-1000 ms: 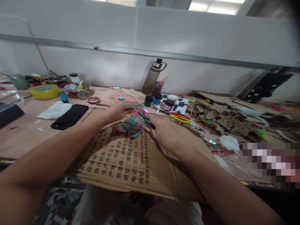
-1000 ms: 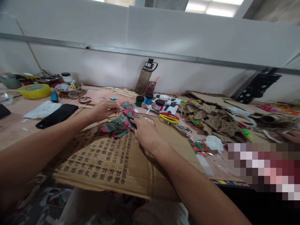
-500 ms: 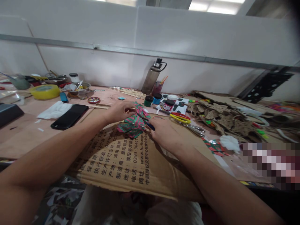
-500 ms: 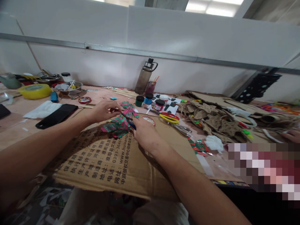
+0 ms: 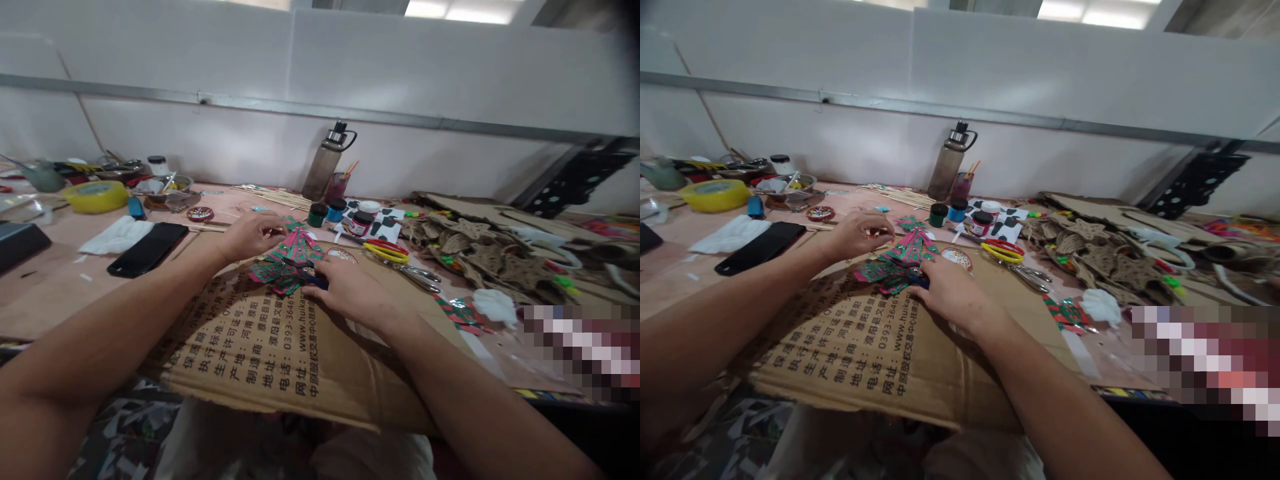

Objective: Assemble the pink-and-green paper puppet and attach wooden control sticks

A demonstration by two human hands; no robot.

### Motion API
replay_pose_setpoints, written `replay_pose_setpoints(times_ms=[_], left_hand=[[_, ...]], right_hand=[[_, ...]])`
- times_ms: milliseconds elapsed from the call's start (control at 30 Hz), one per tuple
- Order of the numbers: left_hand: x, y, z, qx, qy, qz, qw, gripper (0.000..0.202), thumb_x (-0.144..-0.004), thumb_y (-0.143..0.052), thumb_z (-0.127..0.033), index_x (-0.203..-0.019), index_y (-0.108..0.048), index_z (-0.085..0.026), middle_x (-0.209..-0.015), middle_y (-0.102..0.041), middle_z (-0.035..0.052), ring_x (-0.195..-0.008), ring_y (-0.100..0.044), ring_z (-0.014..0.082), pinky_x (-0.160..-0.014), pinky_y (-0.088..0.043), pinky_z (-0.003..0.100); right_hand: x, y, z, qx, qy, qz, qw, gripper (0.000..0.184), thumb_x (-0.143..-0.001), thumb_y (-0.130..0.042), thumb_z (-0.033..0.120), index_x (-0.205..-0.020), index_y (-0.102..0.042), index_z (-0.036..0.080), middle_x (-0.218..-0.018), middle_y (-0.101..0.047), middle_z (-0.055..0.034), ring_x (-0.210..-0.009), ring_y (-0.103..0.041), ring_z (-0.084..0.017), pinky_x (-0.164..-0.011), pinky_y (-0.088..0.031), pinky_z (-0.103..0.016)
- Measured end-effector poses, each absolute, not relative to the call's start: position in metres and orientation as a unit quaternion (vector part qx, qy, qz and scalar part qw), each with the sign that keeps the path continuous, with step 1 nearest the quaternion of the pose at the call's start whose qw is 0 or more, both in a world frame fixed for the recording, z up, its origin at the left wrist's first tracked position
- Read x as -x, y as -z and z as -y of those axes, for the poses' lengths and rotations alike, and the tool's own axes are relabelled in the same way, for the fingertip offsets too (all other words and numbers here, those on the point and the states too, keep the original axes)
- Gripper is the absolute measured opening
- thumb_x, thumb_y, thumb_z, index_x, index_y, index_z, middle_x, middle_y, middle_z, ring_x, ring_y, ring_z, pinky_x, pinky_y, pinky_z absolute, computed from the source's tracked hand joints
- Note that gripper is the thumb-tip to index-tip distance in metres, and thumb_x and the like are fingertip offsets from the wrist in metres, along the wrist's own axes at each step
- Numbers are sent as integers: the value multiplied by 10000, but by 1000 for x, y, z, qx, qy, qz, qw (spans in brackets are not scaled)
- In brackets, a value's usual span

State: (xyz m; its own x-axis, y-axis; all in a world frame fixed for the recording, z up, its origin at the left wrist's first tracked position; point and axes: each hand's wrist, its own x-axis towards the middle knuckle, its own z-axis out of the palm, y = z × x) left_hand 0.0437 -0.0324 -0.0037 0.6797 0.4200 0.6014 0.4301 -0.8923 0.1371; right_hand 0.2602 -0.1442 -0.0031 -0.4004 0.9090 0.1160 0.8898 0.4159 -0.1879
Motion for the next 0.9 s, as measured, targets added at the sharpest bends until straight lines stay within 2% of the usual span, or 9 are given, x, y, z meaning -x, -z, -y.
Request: replay_pose_setpoints(times_ms=[200, 333, 433, 533, 633, 700, 900], left_hand=[[-46, 4, 34, 917, 323, 235, -6, 184, -866, -589, -275, -864, -721, -147, -825, -737, 71, -742, -652, 142, -708, -491, 261], [-49, 3, 39, 911, 329, 245, -42, 179, -866, -583, -269, -885, -717, -152, -858, -742, 71, -749, -656, 136, -704, -506, 255], [-53, 0, 45, 912, 329, 240, -55, 178, -866, -580, -260, -883, -719, -149, -856, -740, 70, -754, -656, 139, -708, -509, 261], [-59, -3, 53, 916, 329, 217, -80, 173, -866, -574, -244, -860, -720, -152, -814, -734, 56, -719, -643, 130, -681, -504, 247], [-65, -6, 60, 913, 341, 195, -107, 176, -870, -567, -237, -840, -721, -159, -768, -728, 39, -660, -621, 114, -630, -487, 222], [-68, -7, 63, 911, 347, 191, -111, 169, -867, -570, -228, -835, -721, -161, -763, -729, 34, -650, -618, 110, -624, -479, 214], [-71, -7, 69, 914, 347, 187, -96, 164, -859, -578, -227, -819, -716, -149, -756, -729, 36, -663, -635, 116, -637, -469, 212]], right_hand=[[-260, 7, 152, 499, -22, 861, 92, 524, -783, -668, 567, -1112, -638, 160, -1129, -639, -159, -1068, -562, -298, -903, -428, -411], [-256, 7, 157, 516, -28, 850, 104, 600, -728, -666, 652, -1081, -629, 169, -1156, -615, -175, -1098, -538, -339, -921, -414, -462], [-252, 3, 157, 537, -35, 828, 162, 425, -821, -634, 533, -1029, -627, 162, -1104, -635, -162, -1065, -554, -314, -900, -417, -436], [-250, -1, 154, 513, -44, 797, 315, 181, -912, -541, 327, -993, -602, 177, -1015, -654, -105, -911, -582, -218, -804, -432, -345], [-251, -1, 151, 484, -75, 760, 427, 116, -912, -490, 234, -946, -589, 182, -911, -653, -62, -781, -568, -166, -717, -420, -297], [-252, 0, 149, 483, -96, 747, 446, 112, -895, -497, 209, -943, -593, 178, -872, -651, -46, -740, -561, -151, -689, -410, -283], [-251, 2, 146, 498, -118, 747, 424, 95, -856, -531, 188, -897, -615, 175, -836, -665, -37, -732, -567, -149, -691, -401, -279]])
